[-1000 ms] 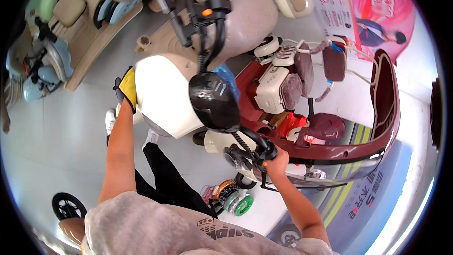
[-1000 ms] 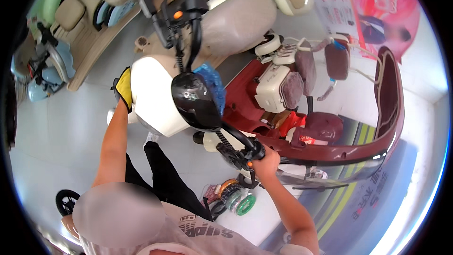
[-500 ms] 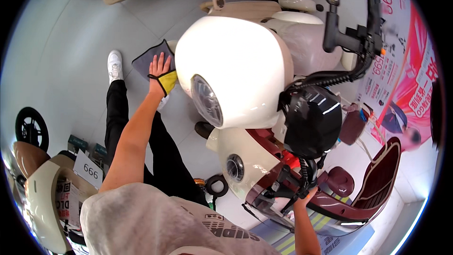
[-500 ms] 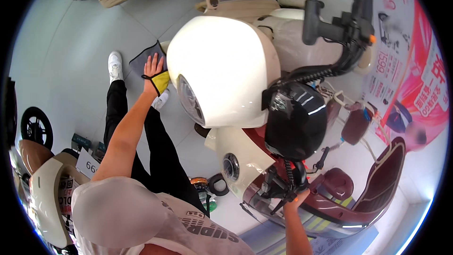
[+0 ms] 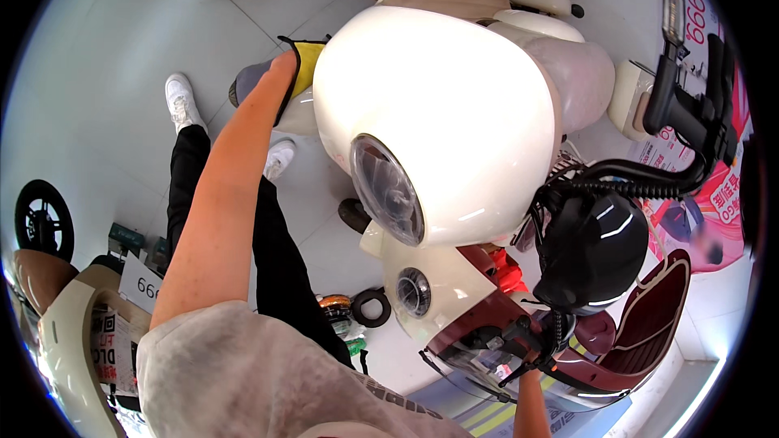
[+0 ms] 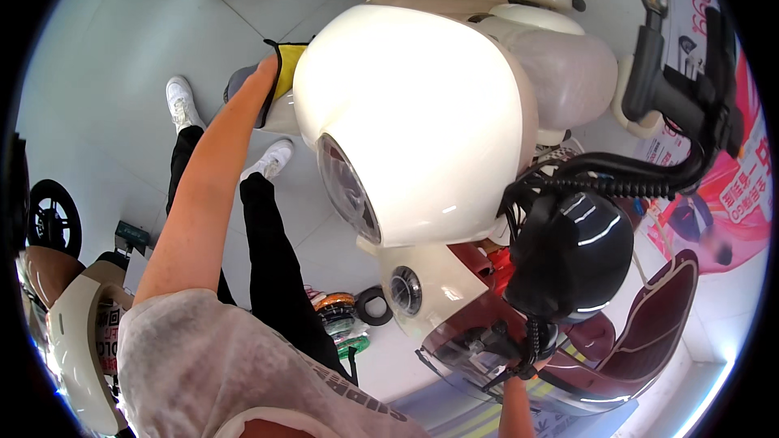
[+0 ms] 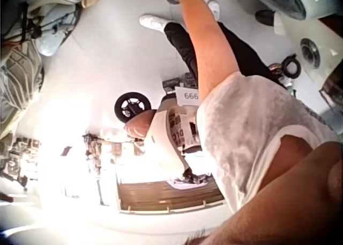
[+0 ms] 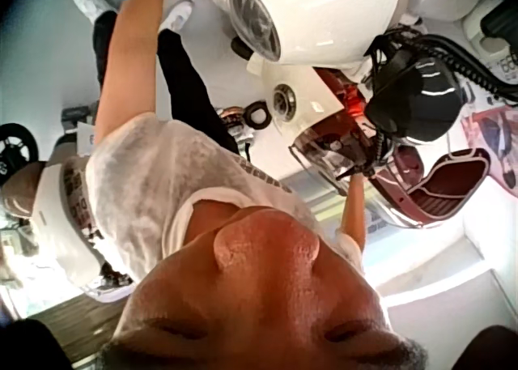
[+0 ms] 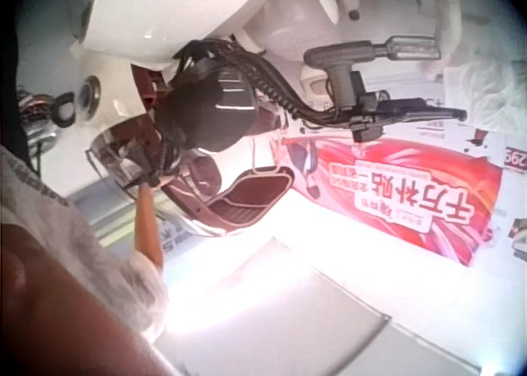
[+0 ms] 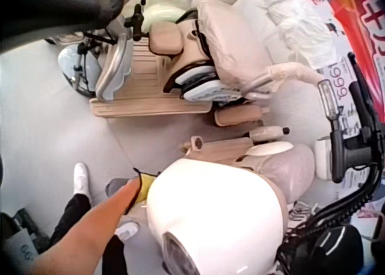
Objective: The person wipes the exterior and interior surfaces of a motorcycle canopy windshield with a cloth, then wipes the handlebars and a front rack of another scooter.
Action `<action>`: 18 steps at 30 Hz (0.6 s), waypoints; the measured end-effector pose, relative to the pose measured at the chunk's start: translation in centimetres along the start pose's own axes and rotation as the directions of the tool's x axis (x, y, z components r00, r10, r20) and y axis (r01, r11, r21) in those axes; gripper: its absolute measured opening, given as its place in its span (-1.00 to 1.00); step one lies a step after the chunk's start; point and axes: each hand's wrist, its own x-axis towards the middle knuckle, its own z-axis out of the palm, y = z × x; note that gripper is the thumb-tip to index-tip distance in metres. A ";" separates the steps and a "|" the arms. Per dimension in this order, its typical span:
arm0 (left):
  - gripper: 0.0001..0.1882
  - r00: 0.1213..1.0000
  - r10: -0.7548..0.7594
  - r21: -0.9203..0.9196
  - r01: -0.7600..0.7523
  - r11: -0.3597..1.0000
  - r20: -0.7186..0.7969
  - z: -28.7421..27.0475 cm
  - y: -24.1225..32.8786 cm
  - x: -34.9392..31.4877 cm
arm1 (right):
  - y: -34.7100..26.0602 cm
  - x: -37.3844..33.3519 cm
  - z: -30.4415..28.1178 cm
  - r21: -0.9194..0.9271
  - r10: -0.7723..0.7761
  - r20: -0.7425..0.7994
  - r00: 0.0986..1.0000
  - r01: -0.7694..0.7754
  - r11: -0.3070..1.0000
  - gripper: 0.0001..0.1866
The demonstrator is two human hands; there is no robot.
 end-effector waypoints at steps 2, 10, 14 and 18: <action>-0.35 0.998 -0.038 -0.170 0.046 0.984 0.048 0.1 -0.6 0.8 | -0.1 -0.1 0.1 -0.005 0.003 -0.008 1.000 -0.004 1.000 -0.62; -0.32 0.948 -0.114 -0.887 0.230 -0.399 0.297 0.4 -5.8 -8.0 | -0.5 0.0 0.1 -0.023 -0.011 -0.015 1.000 0.010 1.000 -0.65; -0.31 0.970 -0.119 -0.590 0.030 -0.807 0.212 -0.9 -1.6 -12.9 | -0.8 -0.1 -0.9 -0.035 -0.030 -0.031 0.999 0.029 0.999 -0.66; -0.30 0.975 -0.143 -0.339 -0.079 -0.937 0.169 -3.1 6.2 -15.3 | -0.5 -0.2 -1.0 -0.030 -0.041 -0.037 0.998 0.040 0.999 -0.68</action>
